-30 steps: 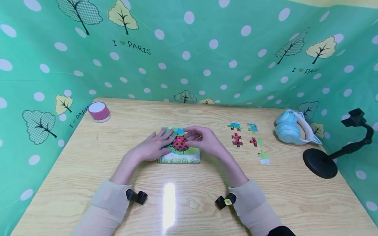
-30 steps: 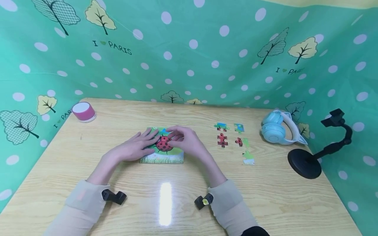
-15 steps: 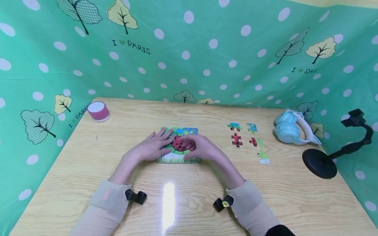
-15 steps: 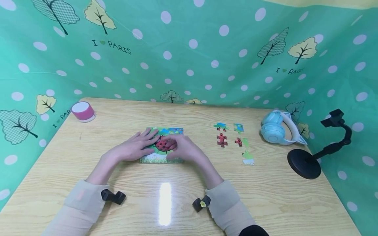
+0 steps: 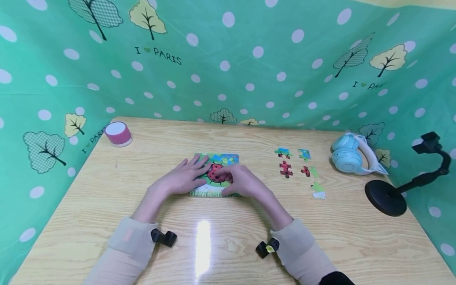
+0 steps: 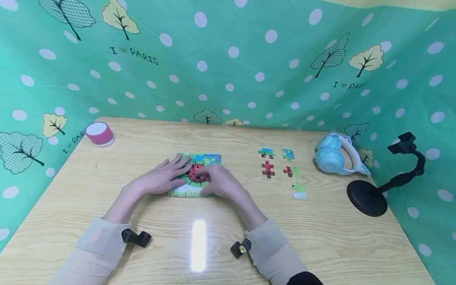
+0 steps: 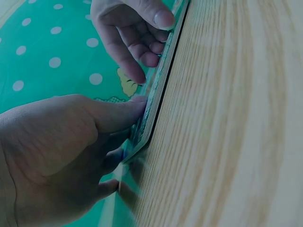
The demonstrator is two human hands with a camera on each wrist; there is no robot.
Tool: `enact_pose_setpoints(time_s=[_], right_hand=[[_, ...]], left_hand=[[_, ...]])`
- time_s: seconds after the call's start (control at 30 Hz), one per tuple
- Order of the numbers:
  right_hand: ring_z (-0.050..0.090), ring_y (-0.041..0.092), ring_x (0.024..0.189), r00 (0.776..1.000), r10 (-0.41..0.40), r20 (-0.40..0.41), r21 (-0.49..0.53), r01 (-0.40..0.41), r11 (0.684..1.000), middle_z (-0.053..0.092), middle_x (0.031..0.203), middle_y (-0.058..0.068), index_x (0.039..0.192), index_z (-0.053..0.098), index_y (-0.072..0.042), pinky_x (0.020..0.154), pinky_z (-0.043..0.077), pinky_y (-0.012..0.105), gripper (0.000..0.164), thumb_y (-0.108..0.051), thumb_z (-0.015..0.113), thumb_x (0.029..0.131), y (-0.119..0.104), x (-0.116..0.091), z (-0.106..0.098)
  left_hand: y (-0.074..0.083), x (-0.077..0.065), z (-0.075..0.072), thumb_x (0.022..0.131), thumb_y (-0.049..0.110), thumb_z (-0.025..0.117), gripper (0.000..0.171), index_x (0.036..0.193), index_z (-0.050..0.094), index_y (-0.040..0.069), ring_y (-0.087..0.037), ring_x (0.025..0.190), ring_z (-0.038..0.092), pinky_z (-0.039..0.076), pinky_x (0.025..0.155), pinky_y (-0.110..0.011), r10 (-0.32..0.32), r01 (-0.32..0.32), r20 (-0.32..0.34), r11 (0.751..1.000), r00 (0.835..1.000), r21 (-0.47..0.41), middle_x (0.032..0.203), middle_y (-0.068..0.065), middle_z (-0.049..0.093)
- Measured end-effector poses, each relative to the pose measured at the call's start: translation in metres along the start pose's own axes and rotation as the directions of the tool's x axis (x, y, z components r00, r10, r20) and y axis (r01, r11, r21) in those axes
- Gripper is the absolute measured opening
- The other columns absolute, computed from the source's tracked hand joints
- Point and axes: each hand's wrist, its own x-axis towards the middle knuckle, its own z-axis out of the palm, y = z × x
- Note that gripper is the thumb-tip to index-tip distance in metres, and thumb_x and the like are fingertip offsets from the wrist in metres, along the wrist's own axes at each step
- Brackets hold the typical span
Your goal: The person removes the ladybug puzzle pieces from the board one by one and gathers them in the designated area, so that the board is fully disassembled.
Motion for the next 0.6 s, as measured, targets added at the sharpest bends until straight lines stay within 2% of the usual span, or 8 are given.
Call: enact_pose_setpoints(time_s=[0.2,0.6], right_hand=[[0.066,0.015,0.096,1.0,0.008,0.011,-0.004,-0.008,1.0,0.075,0.111,0.0,0.131,0.071,-0.013,0.086,0.057,0.032,0.056,-0.01,0.089,0.079,-0.0006,0.0003,0.0004],[0.063,0.016,0.102,0.998,-0.065,0.008,-0.022,0.065,0.998,0.073,0.118,-0.002,0.129,0.073,-0.016,0.089,0.056,0.032,0.049,-0.011,0.087,0.082,0.0022,-0.0012,0.0012]], left_hand=[[-0.0003,-0.0005,0.0005,0.109,0.034,0.049,0.063,0.163,0.027,0.012,-0.041,0.162,0.001,0.007,0.129,-0.066,-0.003,0.003,-0.004,1.0,1.0,0.0,0.175,-0.011,0.009],[0.0004,-0.0007,0.0003,0.108,0.035,0.05,0.064,0.163,0.028,0.011,-0.041,0.162,0.002,0.007,0.128,-0.067,-0.003,0.003,-0.005,1.0,1.0,-0.011,0.175,-0.012,0.01]])
